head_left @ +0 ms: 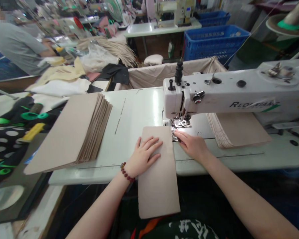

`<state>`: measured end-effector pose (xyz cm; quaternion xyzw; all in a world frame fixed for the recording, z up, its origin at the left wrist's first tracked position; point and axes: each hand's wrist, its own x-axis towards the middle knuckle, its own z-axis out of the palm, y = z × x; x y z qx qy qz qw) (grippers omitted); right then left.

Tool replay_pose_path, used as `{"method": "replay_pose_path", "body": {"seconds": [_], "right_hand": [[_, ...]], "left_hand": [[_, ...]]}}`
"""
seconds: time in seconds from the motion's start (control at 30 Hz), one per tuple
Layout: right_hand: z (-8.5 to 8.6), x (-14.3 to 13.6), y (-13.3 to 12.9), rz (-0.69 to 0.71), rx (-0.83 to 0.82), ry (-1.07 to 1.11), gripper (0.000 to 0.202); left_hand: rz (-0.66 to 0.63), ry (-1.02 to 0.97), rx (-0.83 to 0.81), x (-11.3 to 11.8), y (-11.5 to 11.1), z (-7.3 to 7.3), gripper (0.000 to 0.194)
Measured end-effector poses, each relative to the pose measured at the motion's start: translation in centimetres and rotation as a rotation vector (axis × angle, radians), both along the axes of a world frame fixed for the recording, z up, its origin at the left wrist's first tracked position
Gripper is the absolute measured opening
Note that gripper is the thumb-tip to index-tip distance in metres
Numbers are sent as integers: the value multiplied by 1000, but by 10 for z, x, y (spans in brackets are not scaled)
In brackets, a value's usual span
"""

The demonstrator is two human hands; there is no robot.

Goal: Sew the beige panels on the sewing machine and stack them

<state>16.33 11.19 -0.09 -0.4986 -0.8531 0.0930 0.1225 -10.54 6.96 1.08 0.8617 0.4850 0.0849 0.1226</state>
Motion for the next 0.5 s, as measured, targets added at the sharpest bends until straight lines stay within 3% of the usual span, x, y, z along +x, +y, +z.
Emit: {"method": "replay_pose_path", "body": {"seconds": [0.2, 0.5], "right_hand": [[-3, -1, 1, -3, 40, -3, 48], [-6, 0, 1, 10, 66, -7, 45]], "left_hand": [[-5, -42, 12, 20, 16, -2, 50], [-8, -63, 16, 18, 15, -3, 45]]}}
